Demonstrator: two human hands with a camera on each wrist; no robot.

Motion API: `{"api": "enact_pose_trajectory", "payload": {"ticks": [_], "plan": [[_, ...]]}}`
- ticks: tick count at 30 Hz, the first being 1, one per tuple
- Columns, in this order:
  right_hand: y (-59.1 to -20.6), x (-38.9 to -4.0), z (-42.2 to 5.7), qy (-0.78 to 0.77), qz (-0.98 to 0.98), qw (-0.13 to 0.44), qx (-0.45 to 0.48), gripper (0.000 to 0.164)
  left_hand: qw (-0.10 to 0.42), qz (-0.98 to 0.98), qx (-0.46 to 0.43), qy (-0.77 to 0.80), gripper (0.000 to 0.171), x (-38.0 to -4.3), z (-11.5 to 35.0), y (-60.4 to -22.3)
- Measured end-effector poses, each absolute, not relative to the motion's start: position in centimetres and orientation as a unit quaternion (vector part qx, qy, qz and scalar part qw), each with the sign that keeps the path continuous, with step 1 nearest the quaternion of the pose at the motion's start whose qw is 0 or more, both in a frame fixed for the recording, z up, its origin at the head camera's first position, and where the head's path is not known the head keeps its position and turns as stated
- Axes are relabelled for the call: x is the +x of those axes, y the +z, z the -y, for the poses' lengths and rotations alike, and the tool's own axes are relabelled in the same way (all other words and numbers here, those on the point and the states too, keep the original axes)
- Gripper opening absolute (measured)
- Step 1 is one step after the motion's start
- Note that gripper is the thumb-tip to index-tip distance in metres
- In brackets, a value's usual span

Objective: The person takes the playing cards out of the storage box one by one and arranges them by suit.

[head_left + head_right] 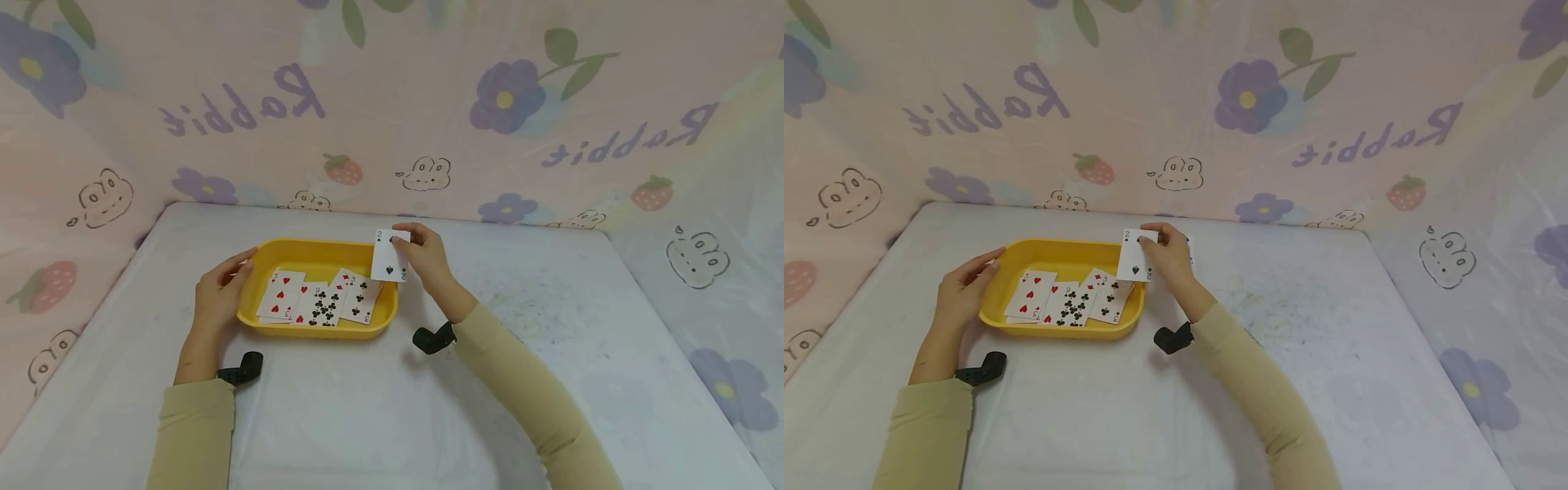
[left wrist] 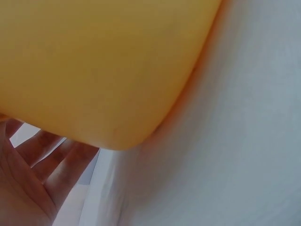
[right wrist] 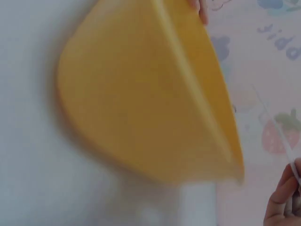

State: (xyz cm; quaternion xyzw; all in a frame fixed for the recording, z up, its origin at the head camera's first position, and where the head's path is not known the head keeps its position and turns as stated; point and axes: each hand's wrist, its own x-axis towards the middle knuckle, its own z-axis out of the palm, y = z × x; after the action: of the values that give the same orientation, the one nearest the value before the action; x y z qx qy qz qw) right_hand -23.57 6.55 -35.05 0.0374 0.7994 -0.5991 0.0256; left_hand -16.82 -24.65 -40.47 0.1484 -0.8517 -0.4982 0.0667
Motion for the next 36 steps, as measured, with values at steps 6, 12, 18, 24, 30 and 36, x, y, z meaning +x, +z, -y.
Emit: {"api": "enact_pose_trajectory", "payload": {"ticks": [6, 12, 18, 24, 30, 36], "plan": [[-36.4, -24.0, -8.8, -0.588, -0.807, 0.029, 0.054, 0.029, 0.073, 0.851, 0.146, -0.499, 0.043, -16.8, 24.9, -40.5], [-37.8, -24.1, -10.5, -0.578, -0.813, 0.031, 0.063, 0.031, 0.069, 0.850, 0.153, -0.500, 0.043, -16.7, 24.9, -40.6], [-39.3, -24.5, -12.0, -0.538, -0.838, 0.054, 0.071, 0.034, 0.069, 0.849, 0.156, -0.501, 0.042, -16.7, 24.9, -40.6], [-40.3, -24.7, -13.2, -0.501, -0.856, 0.092, 0.084, 0.038, 0.068, 0.848, 0.152, -0.503, 0.043, -16.8, 24.7, -40.7], [-40.9, -24.9, -13.5, -0.429, -0.899, 0.072, 0.059, 0.034, 0.091, 0.850, 0.134, -0.501, 0.041, -16.7, 24.7, -40.7], [-40.8, -24.7, -13.4, -0.385, -0.920, 0.065, 0.025, 0.034, 0.097, 0.850, 0.125, -0.502, 0.041, -16.7, 24.8, -40.7]]}}
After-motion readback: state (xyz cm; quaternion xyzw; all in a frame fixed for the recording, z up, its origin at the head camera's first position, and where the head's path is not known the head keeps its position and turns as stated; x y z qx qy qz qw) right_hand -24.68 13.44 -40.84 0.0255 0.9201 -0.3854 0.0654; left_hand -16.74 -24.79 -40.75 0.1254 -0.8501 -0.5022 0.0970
